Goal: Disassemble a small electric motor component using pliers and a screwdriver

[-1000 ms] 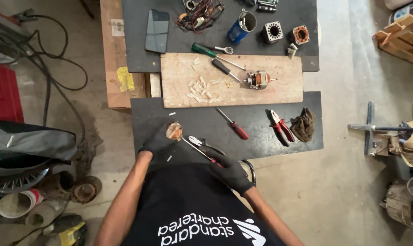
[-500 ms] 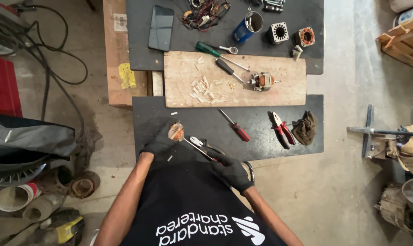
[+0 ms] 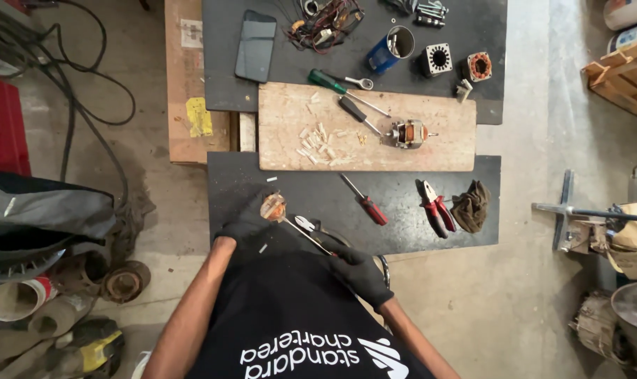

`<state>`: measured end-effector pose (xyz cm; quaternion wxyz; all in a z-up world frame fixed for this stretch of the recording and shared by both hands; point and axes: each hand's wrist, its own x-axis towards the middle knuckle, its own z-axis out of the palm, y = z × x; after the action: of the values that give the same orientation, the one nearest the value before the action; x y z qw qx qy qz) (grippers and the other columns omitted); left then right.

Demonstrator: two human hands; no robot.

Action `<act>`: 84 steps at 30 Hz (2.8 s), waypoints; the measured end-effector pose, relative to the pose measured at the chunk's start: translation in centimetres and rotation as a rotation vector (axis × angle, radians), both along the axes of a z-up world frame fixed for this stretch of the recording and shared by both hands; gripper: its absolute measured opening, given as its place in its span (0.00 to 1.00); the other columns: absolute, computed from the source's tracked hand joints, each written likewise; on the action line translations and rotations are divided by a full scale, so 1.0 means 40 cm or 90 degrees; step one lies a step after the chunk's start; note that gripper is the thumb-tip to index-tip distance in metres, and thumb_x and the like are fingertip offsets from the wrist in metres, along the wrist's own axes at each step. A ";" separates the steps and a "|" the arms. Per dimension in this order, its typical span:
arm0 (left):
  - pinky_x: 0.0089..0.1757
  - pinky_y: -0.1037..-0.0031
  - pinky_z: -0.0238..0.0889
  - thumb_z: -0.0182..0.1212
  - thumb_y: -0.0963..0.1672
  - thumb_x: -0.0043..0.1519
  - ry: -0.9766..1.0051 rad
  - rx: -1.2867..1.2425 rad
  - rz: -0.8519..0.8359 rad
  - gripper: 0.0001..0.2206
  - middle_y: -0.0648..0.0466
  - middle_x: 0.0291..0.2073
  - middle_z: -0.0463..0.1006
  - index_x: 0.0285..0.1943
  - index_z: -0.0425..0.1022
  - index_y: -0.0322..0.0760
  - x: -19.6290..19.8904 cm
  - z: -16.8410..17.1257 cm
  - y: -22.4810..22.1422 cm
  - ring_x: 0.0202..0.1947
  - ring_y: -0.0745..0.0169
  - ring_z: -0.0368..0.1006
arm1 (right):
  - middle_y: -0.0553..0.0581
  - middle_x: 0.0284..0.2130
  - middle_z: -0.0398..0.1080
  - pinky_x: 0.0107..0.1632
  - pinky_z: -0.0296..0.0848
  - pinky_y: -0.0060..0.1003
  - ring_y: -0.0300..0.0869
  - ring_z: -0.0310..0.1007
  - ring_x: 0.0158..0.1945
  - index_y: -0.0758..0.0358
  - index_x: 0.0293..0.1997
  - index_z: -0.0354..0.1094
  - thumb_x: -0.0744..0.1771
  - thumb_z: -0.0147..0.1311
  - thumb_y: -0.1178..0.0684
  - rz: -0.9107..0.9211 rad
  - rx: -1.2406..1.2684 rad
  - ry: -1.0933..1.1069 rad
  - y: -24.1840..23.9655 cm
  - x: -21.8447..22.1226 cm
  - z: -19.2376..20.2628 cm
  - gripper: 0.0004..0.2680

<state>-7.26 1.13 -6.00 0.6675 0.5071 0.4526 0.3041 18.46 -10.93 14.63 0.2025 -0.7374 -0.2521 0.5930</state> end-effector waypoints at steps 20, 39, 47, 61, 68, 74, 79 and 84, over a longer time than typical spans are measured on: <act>0.54 0.89 0.63 0.80 0.40 0.42 -0.062 -0.096 -0.065 0.34 0.51 0.50 0.83 0.63 0.75 0.37 0.001 -0.006 0.001 0.54 0.70 0.74 | 0.62 0.53 0.77 0.64 0.70 0.48 0.54 0.72 0.61 0.46 0.61 0.73 0.67 0.57 0.41 0.212 -0.154 -0.101 0.169 -0.067 0.144 0.16; 0.49 0.66 0.70 0.83 0.50 0.41 0.133 0.133 0.013 0.34 0.41 0.46 0.81 0.58 0.77 0.41 0.005 -0.150 -0.044 0.47 0.45 0.76 | 0.59 0.40 0.81 0.43 0.79 0.35 0.48 0.82 0.36 0.44 0.64 0.72 0.70 0.56 0.48 0.104 -0.104 0.092 0.006 0.046 -0.216 0.14; 0.53 0.91 0.62 0.78 0.49 0.41 -0.065 0.081 -0.307 0.30 0.52 0.40 0.84 0.54 0.81 0.38 0.005 -0.289 0.076 0.47 0.68 0.78 | 0.51 0.44 0.79 0.51 0.80 0.47 0.52 0.79 0.47 0.22 0.68 0.57 0.69 0.48 0.40 0.562 0.081 -0.384 0.094 -0.035 -0.027 0.18; 0.50 0.74 0.70 0.71 0.61 0.49 0.282 0.415 0.088 0.38 0.40 0.49 0.81 0.62 0.77 0.36 0.068 -0.422 -0.088 0.53 0.44 0.77 | 0.54 0.40 0.79 0.58 0.75 0.46 0.50 0.77 0.53 0.40 0.49 0.65 0.68 0.36 0.22 0.585 -0.198 -0.358 0.149 -0.036 -0.096 0.20; 0.51 0.78 0.73 0.69 0.70 0.31 0.483 0.244 -0.092 0.44 0.72 0.51 0.77 0.57 0.66 0.65 0.048 -0.150 -0.029 0.53 0.71 0.77 | 0.59 0.35 0.79 0.50 0.77 0.48 0.54 0.79 0.46 0.38 0.60 0.64 0.69 0.45 0.32 0.542 0.000 -0.352 0.090 0.046 -0.315 0.15; 0.57 0.84 0.63 0.68 0.62 0.46 0.329 0.104 -0.035 0.40 0.55 0.57 0.76 0.66 0.65 0.48 0.034 -0.010 -0.010 0.61 0.63 0.72 | 0.57 0.49 0.76 0.61 0.71 0.48 0.52 0.74 0.57 0.42 0.61 0.61 0.67 0.39 0.23 0.607 -0.175 -0.329 0.144 0.023 -0.131 0.23; 0.60 0.91 0.55 0.66 0.52 0.57 0.173 0.110 0.095 0.30 0.42 0.55 0.79 0.63 0.69 0.26 0.053 0.062 -0.039 0.63 0.54 0.71 | 0.50 0.12 0.57 0.13 0.46 0.23 0.36 0.52 0.11 0.38 0.70 0.61 0.69 0.58 0.46 0.215 -0.267 0.168 0.201 0.012 -0.016 0.20; 0.60 0.89 0.56 0.59 0.45 0.65 0.263 0.369 0.261 0.16 0.40 0.49 0.82 0.48 0.77 0.19 0.073 0.015 -0.078 0.61 0.55 0.72 | 0.64 0.32 0.77 0.27 0.68 0.33 0.43 0.73 0.31 0.45 0.64 0.71 0.66 0.58 0.46 0.273 -0.199 -0.065 0.276 -0.107 0.178 0.18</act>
<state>-4.36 -1.98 -5.41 0.3179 0.6240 0.5641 0.4374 14.19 0.09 21.76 -0.0574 -0.7184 -0.3180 0.6160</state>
